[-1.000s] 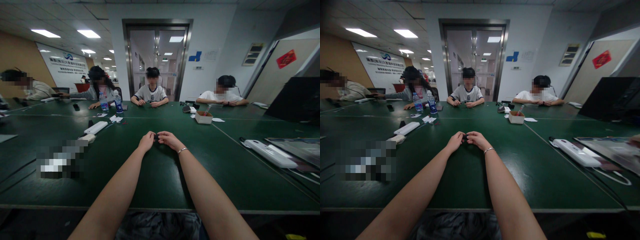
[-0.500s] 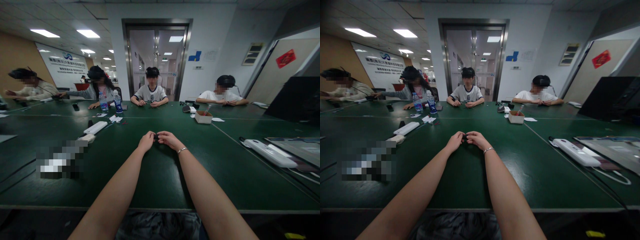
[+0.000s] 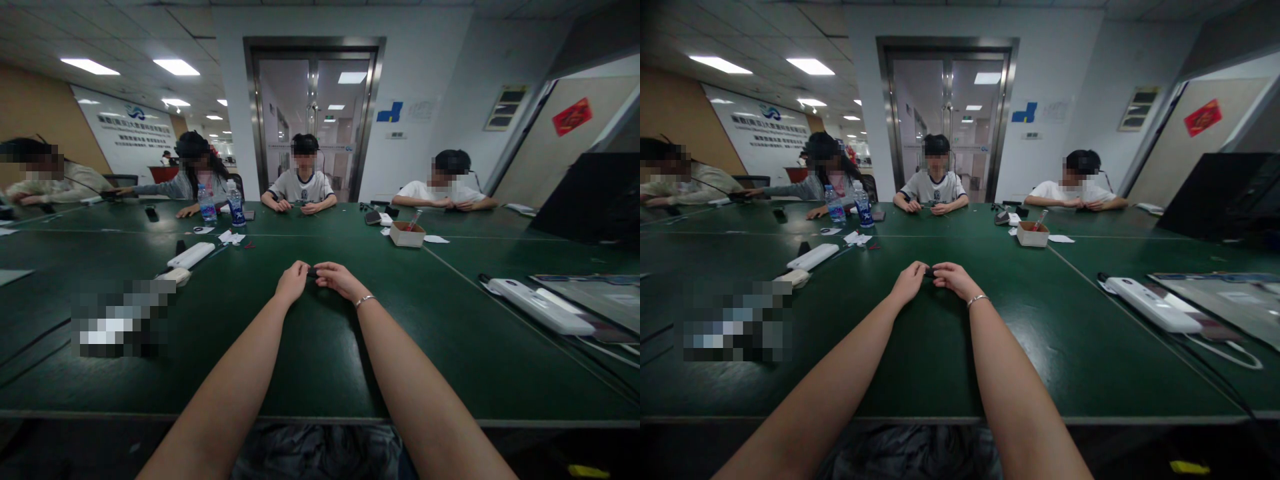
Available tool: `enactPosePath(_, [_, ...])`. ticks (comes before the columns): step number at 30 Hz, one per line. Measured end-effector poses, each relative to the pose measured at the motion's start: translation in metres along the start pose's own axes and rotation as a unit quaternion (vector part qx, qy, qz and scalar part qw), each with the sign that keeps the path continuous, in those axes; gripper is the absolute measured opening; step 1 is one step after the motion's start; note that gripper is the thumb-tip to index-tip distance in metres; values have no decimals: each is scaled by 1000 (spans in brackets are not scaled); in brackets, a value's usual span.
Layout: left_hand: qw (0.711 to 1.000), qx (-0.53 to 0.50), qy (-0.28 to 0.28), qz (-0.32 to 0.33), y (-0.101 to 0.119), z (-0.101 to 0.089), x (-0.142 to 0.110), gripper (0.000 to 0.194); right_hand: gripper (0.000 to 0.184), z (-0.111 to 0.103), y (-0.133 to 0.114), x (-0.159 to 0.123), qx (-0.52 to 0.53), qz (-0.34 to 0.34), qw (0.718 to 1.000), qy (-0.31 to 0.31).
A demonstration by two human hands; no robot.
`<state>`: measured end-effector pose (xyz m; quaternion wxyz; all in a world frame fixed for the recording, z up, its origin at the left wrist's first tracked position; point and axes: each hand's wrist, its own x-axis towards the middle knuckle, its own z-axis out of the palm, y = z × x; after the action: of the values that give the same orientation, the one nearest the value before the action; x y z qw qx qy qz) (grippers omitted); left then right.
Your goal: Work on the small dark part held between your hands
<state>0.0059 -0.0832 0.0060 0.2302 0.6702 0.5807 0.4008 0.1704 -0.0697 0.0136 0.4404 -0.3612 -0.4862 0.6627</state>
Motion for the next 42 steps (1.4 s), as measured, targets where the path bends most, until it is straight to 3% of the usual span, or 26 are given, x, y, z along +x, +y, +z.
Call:
enactPosePath(18, [1000, 2, -12, -4, -2, 0, 0, 30, 19, 3, -2, -2, -2, 5, 1000, 5])
enactPosePath(25, [1000, 11, 8, 1, 0, -1, 0, 27, 20, 1, 0, 0, 2, -2, 1000, 5])
enactPosePath(42, [997, -33, 9, 65, -9, 6, 7, 22, 6, 1, 1, 1, 23, -1, 1000, 21])
